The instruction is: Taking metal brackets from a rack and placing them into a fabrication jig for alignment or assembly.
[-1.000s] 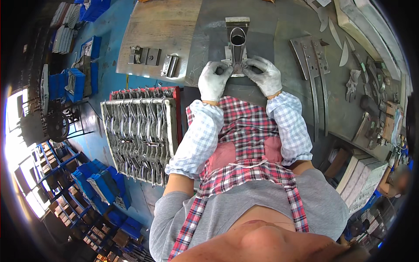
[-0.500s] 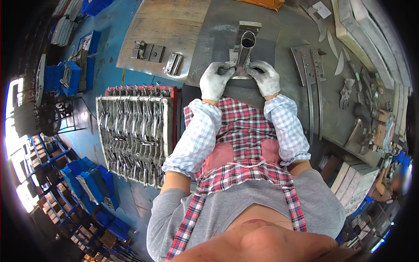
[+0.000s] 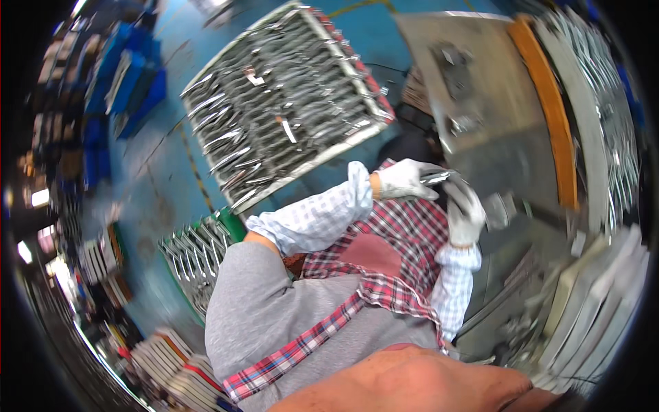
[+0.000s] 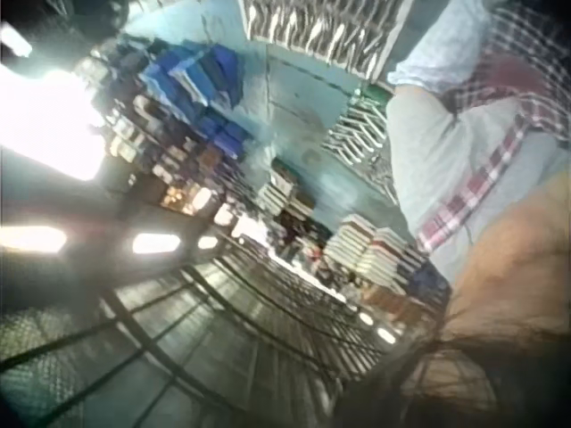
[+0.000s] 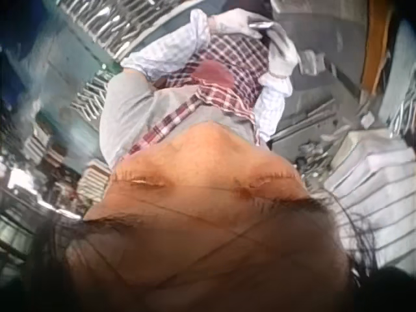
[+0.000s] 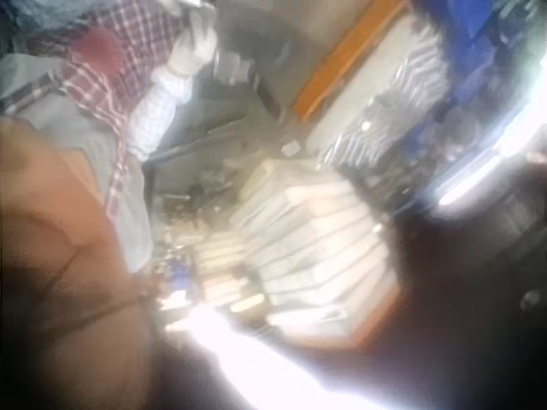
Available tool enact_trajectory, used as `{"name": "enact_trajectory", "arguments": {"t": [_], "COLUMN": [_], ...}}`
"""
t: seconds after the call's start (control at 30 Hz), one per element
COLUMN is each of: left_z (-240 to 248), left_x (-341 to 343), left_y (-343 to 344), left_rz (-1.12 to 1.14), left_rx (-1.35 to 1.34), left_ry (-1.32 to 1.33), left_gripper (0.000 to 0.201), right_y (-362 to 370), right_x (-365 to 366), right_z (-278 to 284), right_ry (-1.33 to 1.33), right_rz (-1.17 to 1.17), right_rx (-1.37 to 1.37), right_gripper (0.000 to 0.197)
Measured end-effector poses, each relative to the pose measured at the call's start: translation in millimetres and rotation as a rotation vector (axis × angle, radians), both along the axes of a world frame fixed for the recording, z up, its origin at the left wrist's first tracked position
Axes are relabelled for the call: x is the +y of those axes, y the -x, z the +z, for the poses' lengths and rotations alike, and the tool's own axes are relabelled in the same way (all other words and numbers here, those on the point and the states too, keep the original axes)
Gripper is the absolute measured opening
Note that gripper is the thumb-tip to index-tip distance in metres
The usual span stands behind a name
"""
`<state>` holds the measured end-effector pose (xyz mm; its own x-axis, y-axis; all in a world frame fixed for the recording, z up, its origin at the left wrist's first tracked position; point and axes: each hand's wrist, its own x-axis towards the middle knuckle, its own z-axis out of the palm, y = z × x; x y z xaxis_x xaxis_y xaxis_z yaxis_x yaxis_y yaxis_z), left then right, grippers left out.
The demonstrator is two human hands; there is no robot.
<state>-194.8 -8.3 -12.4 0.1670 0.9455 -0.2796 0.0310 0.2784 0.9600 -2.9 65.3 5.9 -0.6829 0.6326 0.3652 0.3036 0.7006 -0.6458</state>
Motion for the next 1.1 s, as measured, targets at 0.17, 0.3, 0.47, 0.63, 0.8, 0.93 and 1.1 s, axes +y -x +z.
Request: {"name": "enact_trajectory", "arguments": {"t": [0.17,0.3,0.47,0.63,0.8,0.93,1.1], "left_z": [-60.2,-49.5,-137.3,-143.5,-140.0,-131.7,-38.1], "left_x": [-40.9,4.4,11.5,-19.2,-94.4,-28.7,-84.0], "left_y": [221.6,342.8,387.6,405.5,440.5,424.5,441.5], "left_rz": [0.607,0.827,0.65,0.768,0.941,0.472,0.576], "left_rx": [0.836,0.677,1.1,1.211,1.547,1.561,1.583], "left_ry": [-0.184,-0.228,0.081,0.497,0.605,0.686,0.775], "left_gripper": [0.047,0.042,0.037,0.034,0.036,0.016,0.021], "right_y": [-36.1,-40.2,-35.7,-23.3,-4.7,-21.9,-44.5], "right_x": [1.6,4.0,4.1,-4.6,-8.7,-0.3,14.5], "right_z": [-45.8,-59.9,-55.3,-47.2,-35.3,-36.5,-29.5], "right_ry": [0.048,-0.182,-0.234,-0.258,-0.336,-0.316,-0.212], "right_rz": [-0.322,-0.352,-0.388,-0.451,-0.493,-0.575,-0.311], "right_rx": [-0.042,-0.095,-0.162,-0.175,-0.24,-0.276,-0.304], "right_gripper": [0.023,0.03,0.03,0.033,0.032,0.027,0.018]}}
